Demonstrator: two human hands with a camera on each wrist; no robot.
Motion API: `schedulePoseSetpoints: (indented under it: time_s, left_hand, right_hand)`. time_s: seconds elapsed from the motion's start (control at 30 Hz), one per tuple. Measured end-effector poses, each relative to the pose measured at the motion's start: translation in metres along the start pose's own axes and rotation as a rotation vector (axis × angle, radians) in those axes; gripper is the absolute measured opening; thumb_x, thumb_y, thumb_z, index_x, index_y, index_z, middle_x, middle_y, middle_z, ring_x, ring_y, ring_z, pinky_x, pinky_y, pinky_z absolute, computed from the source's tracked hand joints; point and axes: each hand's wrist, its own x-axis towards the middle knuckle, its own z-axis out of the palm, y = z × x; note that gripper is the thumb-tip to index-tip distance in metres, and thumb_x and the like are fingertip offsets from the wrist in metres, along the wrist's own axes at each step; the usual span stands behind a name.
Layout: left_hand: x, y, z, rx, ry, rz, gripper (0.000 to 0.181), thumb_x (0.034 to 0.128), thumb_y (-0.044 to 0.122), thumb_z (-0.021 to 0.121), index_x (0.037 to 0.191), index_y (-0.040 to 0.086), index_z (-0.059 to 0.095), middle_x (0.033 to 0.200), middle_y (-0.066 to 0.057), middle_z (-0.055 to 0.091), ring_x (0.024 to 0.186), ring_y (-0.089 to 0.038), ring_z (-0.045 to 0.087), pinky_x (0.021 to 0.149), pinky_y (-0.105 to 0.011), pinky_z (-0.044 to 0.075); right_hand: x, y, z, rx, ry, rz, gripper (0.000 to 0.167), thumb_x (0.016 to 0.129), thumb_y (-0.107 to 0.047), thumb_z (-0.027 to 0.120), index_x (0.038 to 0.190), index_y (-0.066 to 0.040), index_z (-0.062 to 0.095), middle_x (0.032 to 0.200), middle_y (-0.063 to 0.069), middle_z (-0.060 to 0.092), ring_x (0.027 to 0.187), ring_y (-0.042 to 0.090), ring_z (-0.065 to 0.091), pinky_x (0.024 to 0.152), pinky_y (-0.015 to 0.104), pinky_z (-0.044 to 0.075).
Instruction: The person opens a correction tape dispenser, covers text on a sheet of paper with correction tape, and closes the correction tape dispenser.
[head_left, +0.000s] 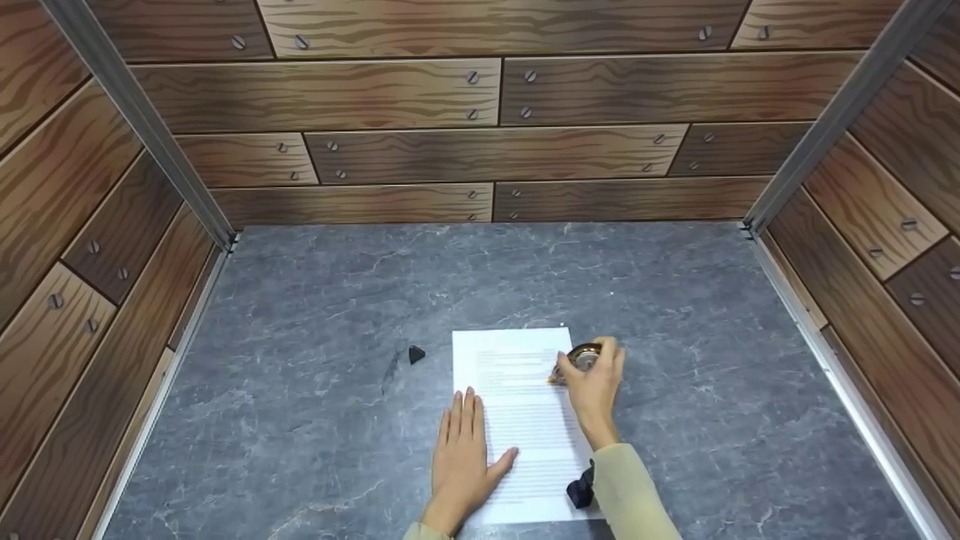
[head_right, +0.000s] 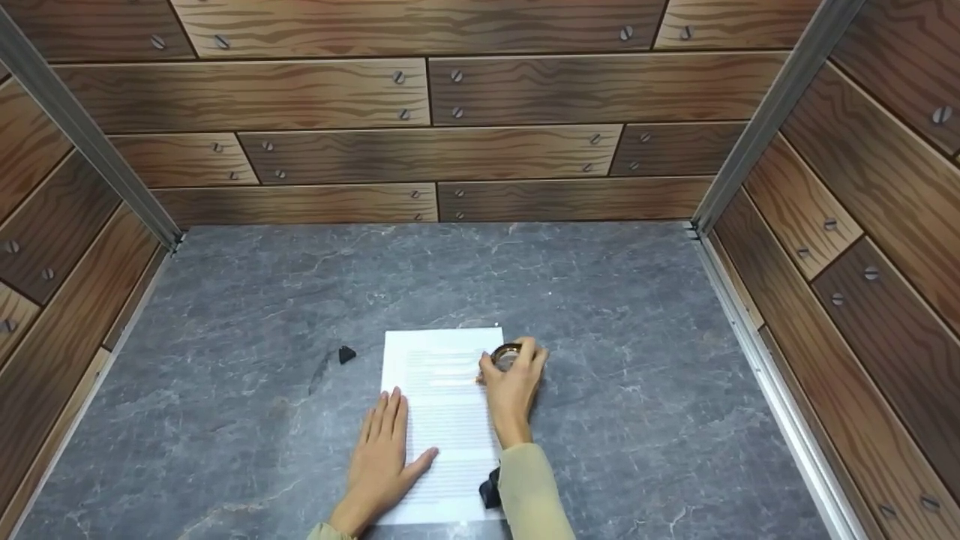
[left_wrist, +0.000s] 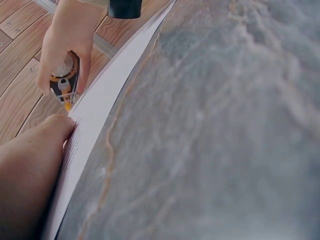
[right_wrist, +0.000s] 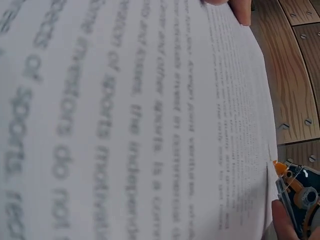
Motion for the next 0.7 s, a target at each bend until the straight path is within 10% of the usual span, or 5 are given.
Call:
schedulePoseSetpoints:
  time_s: [0.7]
  left_hand:
    - [0.000,0.003,0.000,0.020,0.039,0.010,0.095,0.0922,0.069,0.046,0.153,-0.003,0.032,0.161,-0.018,0.023,0.150,-0.033,0.018,0.120,-0.047,0.017]
  right_hand:
    - [-0.024,-0.027,0.018,0.078,0.020,-0.104,0.043,0.078,-0.012,0.084,0.104,-0.006,0.050,0.107,0.015,0.047,0.098,0.032,0.056,0.079,0.044,0.054]
